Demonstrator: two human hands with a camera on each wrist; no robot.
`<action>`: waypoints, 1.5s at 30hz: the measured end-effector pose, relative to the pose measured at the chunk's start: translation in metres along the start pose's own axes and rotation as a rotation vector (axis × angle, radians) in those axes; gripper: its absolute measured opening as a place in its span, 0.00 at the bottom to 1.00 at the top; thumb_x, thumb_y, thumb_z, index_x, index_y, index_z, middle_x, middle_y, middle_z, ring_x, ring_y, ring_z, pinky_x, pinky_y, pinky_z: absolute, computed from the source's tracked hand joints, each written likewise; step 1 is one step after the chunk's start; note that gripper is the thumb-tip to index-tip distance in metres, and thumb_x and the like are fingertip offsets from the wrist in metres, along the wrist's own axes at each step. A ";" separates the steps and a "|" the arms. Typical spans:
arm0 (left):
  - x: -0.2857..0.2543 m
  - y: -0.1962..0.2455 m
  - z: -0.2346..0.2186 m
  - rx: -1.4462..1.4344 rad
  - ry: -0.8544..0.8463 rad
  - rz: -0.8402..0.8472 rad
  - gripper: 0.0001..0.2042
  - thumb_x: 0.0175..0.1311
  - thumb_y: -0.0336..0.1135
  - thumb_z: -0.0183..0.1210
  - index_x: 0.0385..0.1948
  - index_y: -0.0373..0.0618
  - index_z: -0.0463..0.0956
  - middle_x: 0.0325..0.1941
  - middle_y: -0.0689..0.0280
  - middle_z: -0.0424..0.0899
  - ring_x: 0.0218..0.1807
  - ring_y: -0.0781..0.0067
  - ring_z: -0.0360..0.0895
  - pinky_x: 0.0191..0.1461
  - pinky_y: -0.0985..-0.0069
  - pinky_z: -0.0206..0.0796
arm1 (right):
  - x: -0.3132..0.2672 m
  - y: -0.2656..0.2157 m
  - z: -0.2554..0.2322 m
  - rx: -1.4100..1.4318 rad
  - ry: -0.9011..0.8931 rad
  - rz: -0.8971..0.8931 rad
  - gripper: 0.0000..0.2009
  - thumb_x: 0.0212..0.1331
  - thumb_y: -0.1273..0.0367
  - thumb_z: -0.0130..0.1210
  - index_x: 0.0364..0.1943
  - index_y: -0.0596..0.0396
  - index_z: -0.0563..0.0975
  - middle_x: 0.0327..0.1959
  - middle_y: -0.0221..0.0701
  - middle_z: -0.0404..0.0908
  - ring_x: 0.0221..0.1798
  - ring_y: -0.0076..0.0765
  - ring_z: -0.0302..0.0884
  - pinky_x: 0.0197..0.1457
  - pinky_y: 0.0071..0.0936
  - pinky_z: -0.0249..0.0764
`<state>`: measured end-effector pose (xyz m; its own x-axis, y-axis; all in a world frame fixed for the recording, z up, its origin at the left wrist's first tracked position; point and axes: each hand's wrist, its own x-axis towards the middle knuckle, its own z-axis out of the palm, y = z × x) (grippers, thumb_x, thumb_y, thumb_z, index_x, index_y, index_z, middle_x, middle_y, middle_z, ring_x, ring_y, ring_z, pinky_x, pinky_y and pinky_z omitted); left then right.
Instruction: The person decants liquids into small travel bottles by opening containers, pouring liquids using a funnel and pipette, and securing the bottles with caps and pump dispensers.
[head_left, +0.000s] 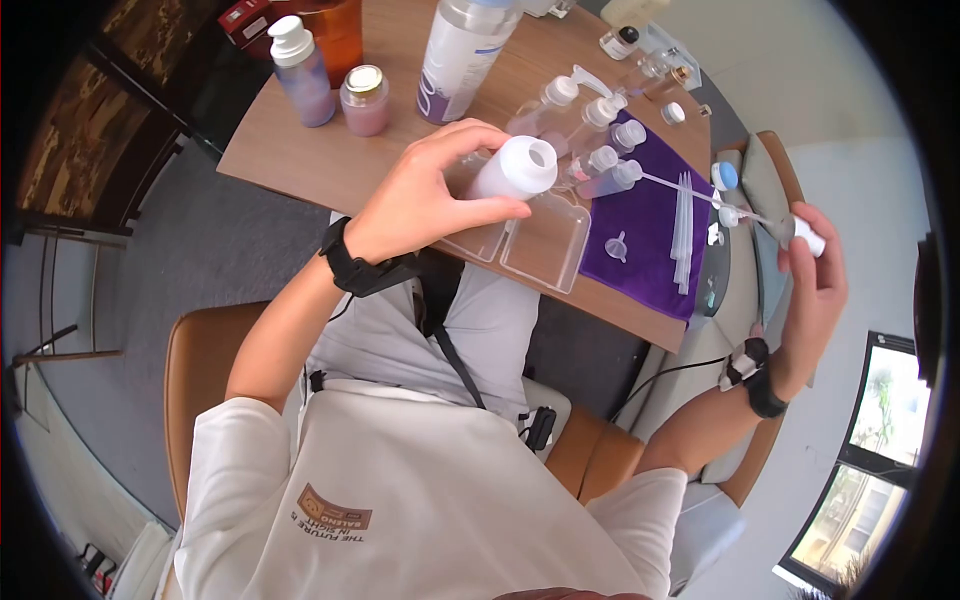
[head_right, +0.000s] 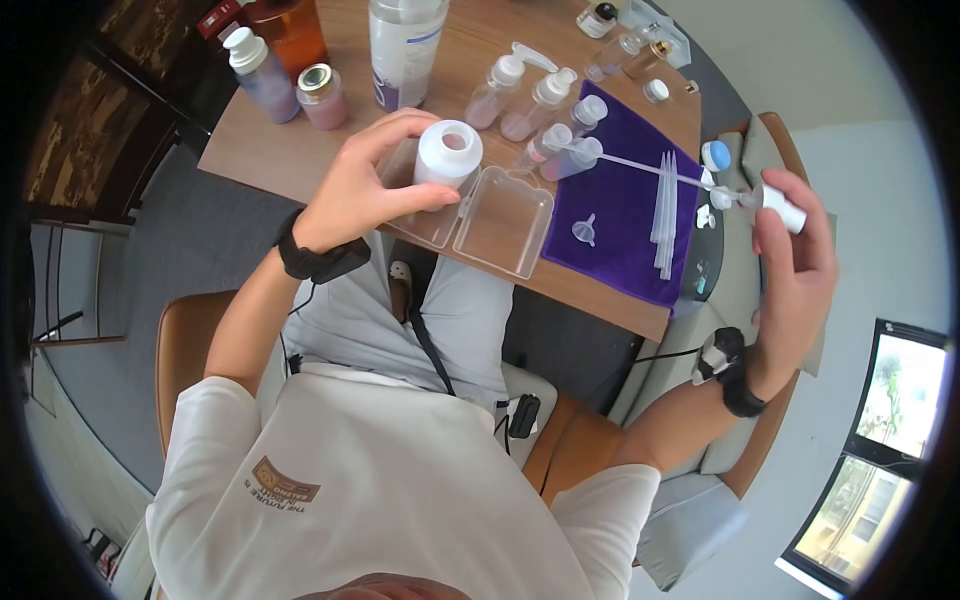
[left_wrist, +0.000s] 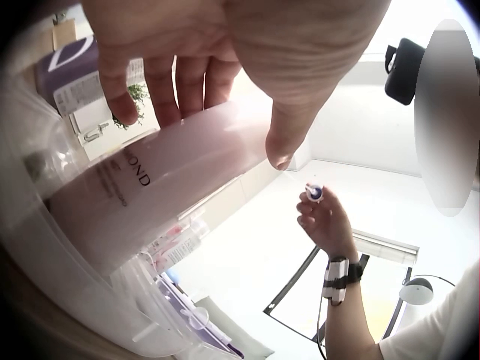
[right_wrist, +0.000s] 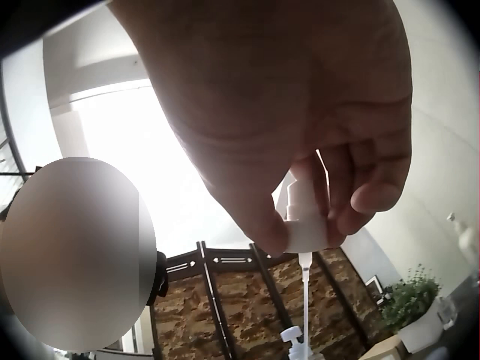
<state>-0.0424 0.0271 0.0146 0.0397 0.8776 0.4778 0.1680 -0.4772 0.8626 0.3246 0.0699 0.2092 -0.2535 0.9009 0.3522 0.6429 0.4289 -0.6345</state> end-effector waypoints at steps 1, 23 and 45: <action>0.000 0.000 0.000 0.001 -0.003 -0.006 0.25 0.55 0.41 0.80 0.51 0.39 0.82 0.53 0.62 0.86 0.56 0.63 0.82 0.64 0.67 0.70 | -0.010 0.010 0.008 0.034 0.071 0.019 0.15 0.74 0.66 0.60 0.59 0.58 0.83 0.42 0.28 0.83 0.36 0.18 0.69 0.42 0.18 0.68; -0.031 0.006 -0.049 0.403 -0.194 -0.084 0.23 0.50 0.31 0.79 0.49 0.39 0.82 0.52 0.60 0.82 0.56 0.60 0.79 0.63 0.67 0.69 | -0.096 0.126 0.132 -0.497 0.279 0.291 0.15 0.56 0.60 0.76 0.40 0.53 0.87 0.28 0.26 0.83 0.31 0.29 0.73 0.37 0.30 0.72; -0.050 -0.005 -0.037 0.405 -0.246 -0.060 0.06 0.55 0.27 0.75 0.33 0.42 0.89 0.42 0.66 0.82 0.45 0.63 0.76 0.46 0.69 0.69 | -0.092 0.104 0.150 -0.322 0.057 0.039 0.06 0.61 0.70 0.70 0.36 0.57 0.86 0.25 0.29 0.74 0.30 0.33 0.71 0.36 0.32 0.68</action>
<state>-0.0814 -0.0164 -0.0074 0.2419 0.9111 0.3337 0.5456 -0.4121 0.7297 0.3065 0.0412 0.0079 -0.1895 0.9072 0.3757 0.8491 0.3436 -0.4013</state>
